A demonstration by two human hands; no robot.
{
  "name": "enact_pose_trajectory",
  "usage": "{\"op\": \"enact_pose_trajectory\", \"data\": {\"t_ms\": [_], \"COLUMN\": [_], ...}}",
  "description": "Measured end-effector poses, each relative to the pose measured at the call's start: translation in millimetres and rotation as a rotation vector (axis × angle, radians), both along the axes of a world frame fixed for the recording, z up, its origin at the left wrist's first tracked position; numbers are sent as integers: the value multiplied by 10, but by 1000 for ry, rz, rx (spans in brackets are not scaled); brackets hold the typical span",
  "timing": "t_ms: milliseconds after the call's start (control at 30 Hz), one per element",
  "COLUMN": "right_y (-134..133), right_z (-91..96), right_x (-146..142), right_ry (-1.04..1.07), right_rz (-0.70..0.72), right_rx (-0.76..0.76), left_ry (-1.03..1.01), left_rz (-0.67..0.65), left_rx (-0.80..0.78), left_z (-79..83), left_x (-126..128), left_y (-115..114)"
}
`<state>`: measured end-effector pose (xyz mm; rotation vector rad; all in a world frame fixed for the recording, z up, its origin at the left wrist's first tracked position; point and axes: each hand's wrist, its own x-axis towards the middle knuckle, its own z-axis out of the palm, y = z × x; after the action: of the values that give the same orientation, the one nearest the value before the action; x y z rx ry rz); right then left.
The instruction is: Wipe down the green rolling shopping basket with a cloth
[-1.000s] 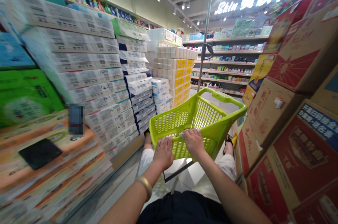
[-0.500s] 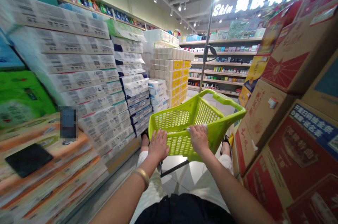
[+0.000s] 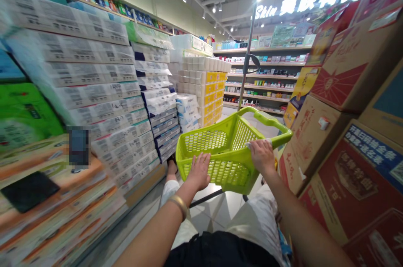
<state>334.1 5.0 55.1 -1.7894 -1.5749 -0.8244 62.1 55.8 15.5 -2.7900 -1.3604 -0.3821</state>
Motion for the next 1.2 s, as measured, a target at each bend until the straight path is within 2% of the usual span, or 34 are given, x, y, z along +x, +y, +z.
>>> {"op": "enact_pose_trajectory", "data": {"t_ms": [100, 200, 300, 433, 500, 567, 633, 767, 867, 967, 1100, 1200], "right_y": [-36, -37, 3, 95, 116, 92, 18, -176, -233, -181, -75, -81], "right_z": [89, 95, 11, -181, -243, -246, -189, -10, 55, 9, -125, -147], "right_x": [176, 116, -180, -727, -887, -885, -733, -282, -160, -344, -757, -869], "right_ry": [15, 26, 25, -8, 11, 11, -1, -10, -7, 3, -6, 1], "right_rz": [-64, -117, -109, 76, 102, 117, 107, -2, -79, -82, 61, 110], "right_rx": [35, 73, 76, -51, -73, -80, -57, 78, 148, 109, 1, -19], "left_ry": [-4, 2, 9, 12, 4, -4, -1, 16, 31, 39, 54, 45], "left_rz": [-6, 8, 10, 1, -11, -24, -28, -8, 26, 63, -65, -64], "left_rx": [5, -6, 0, 11, 21, 32, 30, 15, 10, 6, 9, -40], "left_z": [19, 49, 71, 58, 37, 17, 4, 10, 45, 100, 151, 160], "left_x": [-42, -58, -58, -85, -119, -158, -191, -205, -151, -23, 196, 263], "left_y": [40, 58, 62, 67, 73, 86, 105, 128, 90, -2, -141, -195]}}
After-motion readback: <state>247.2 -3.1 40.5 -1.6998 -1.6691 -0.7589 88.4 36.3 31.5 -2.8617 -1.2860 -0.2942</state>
